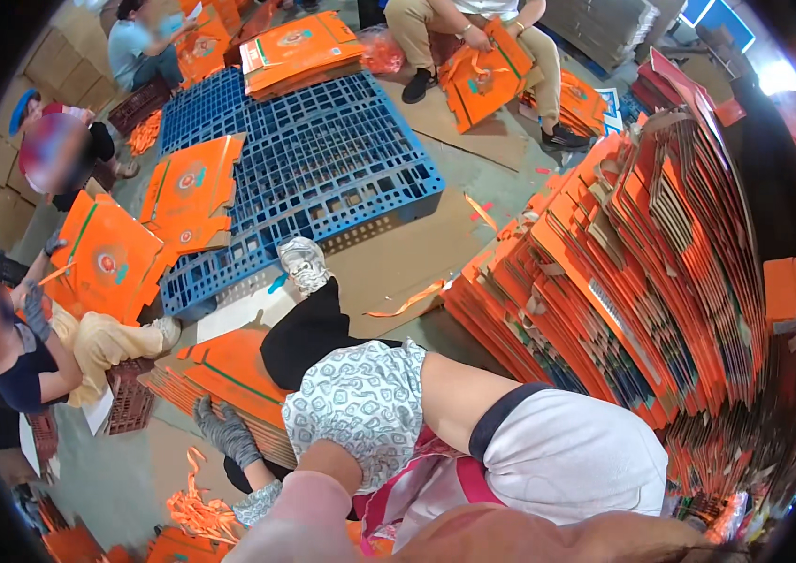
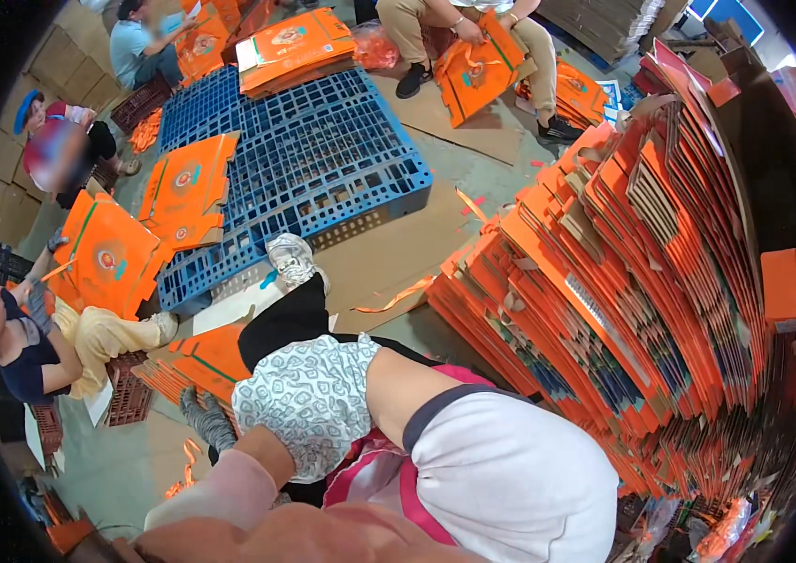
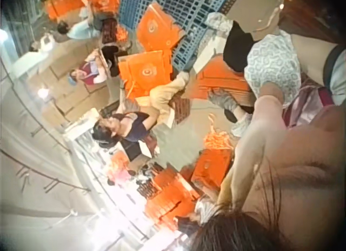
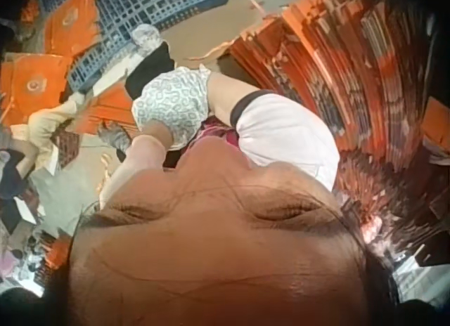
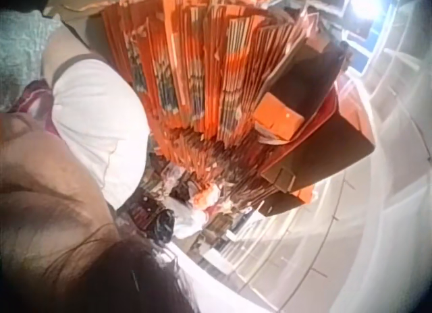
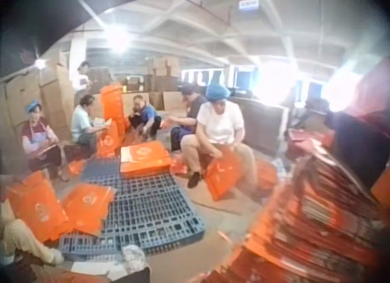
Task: Folding and assembling orange cardboard boxes with orange handle straps.
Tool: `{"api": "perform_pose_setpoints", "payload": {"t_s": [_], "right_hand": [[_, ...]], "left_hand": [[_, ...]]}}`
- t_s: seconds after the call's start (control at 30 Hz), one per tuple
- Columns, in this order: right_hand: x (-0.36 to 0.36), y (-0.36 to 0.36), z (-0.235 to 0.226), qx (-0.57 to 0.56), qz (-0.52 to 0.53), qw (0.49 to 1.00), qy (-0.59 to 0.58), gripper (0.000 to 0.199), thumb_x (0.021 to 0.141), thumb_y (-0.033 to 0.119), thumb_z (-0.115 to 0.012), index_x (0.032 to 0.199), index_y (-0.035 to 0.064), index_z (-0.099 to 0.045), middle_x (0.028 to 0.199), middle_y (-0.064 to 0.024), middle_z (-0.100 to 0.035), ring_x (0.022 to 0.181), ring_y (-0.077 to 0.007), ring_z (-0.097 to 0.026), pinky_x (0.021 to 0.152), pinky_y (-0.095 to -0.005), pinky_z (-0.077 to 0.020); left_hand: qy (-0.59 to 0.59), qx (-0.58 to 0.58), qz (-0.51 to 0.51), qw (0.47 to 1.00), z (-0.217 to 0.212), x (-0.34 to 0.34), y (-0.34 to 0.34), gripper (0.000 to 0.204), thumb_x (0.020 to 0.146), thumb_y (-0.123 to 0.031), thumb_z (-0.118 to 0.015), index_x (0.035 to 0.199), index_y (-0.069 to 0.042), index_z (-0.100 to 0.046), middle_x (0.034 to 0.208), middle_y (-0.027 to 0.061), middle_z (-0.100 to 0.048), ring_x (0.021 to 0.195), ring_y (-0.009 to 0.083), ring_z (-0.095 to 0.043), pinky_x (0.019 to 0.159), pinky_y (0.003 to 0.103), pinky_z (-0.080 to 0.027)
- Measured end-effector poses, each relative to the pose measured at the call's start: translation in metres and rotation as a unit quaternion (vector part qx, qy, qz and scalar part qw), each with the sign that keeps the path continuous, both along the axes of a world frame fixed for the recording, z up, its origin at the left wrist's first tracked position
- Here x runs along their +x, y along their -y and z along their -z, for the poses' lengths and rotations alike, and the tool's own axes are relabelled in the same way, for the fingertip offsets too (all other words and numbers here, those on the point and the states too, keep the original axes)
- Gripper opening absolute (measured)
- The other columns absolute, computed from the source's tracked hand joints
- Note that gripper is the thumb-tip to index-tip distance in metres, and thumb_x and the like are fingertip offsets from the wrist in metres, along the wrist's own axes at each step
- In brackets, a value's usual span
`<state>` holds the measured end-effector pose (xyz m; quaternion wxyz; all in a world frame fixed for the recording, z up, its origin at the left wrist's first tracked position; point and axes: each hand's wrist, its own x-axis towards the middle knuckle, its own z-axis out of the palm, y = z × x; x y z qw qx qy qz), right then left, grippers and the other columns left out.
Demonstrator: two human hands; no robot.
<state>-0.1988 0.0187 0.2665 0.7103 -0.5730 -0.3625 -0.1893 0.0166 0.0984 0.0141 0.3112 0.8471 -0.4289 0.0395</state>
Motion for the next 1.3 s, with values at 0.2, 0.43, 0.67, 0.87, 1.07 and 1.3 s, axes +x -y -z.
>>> {"api": "perform_pose_setpoints", "payload": {"t_s": [0.2, 0.43, 0.67, 0.87, 1.07, 1.3], "right_hand": [[0.016, -0.003, 0.011, 0.032, -0.034, 0.999, 0.022, 0.022, 0.079, 0.016, -0.06, 0.096, 0.002, -0.057, 0.092, -0.0145, -0.058, 0.085, -0.0256, -0.057, 0.073, -0.0334, -0.0446], [0.033, -0.023, 0.022, 0.076, -0.076, 0.994, 0.036, 0.023, 0.08, 0.015, -0.06, 0.096, 0.0005, -0.057, 0.093, -0.014, -0.059, 0.085, -0.0247, -0.058, 0.072, -0.0322, -0.045], [0.05, -0.043, 0.023, 0.09, -0.138, 0.984, 0.065, 0.024, 0.08, 0.014, -0.061, 0.097, -0.001, -0.057, 0.093, -0.0135, -0.06, 0.084, -0.0238, -0.059, 0.072, -0.031, -0.0455], [0.052, -0.051, 0.025, 0.11, -0.17, 0.976, 0.074, 0.025, 0.08, 0.014, -0.061, 0.098, -0.0023, -0.057, 0.094, -0.0131, -0.061, 0.084, -0.0231, -0.059, 0.072, -0.03, -0.0459], [0.036, -0.011, 0.001, 0.114, -0.143, 0.972, 0.147, 0.028, 0.08, 0.018, -0.062, 0.099, -0.0015, -0.057, 0.087, -0.0111, -0.061, 0.076, -0.0221, -0.06, 0.066, -0.0305, -0.0463], [0.001, 0.054, 0.126, -0.085, 0.563, 0.822, 0.014, 0.012, 0.08, 0.008, -0.056, 0.09, 0.0036, -0.058, 0.088, -0.0092, -0.06, 0.079, -0.0272, -0.057, 0.065, -0.0353, -0.046]], "left_hand": [[-0.01, -0.001, -0.002, 1.0, 0.004, 0.001, 0.0, 0.037, 0.075, -0.009, -0.062, 0.109, -0.001, -0.055, 0.12, 0.0167, -0.05, 0.115, 0.0306, -0.044, 0.1, 0.038, -0.033], [-0.036, 0.004, -0.01, 0.999, 0.003, 0.006, -0.001, 0.036, 0.075, -0.008, -0.062, 0.11, -0.001, -0.055, 0.121, 0.0171, -0.05, 0.115, 0.0309, -0.044, 0.1, 0.038, -0.033], [-0.025, 0.014, -0.018, 0.999, 0.002, 0.0, -0.001, 0.036, 0.074, -0.005, -0.061, 0.11, -0.001, -0.055, 0.12, 0.0166, -0.05, 0.116, 0.0308, -0.044, 0.099, 0.038, -0.034], [-0.016, 0.012, -0.033, 0.999, 0.002, 0.002, -0.003, 0.035, 0.074, -0.006, -0.063, 0.108, -0.001, -0.057, 0.119, 0.016, -0.052, 0.114, 0.0308, -0.046, 0.099, 0.038, -0.035], [-0.014, 0.016, -0.036, 0.999, 0.0, 0.006, -0.01, 0.034, 0.078, -0.008, -0.06, 0.112, -0.001, -0.054, 0.12, 0.0168, -0.05, 0.113, 0.0305, -0.047, 0.098, 0.037, -0.035], [-0.287, -0.139, 0.001, 0.948, -0.032, -0.037, 0.013, 0.032, 0.082, -0.011, -0.056, 0.112, -0.001, -0.054, 0.122, 0.0177, -0.049, 0.115, 0.0301, -0.045, 0.098, 0.038, -0.034]]}}
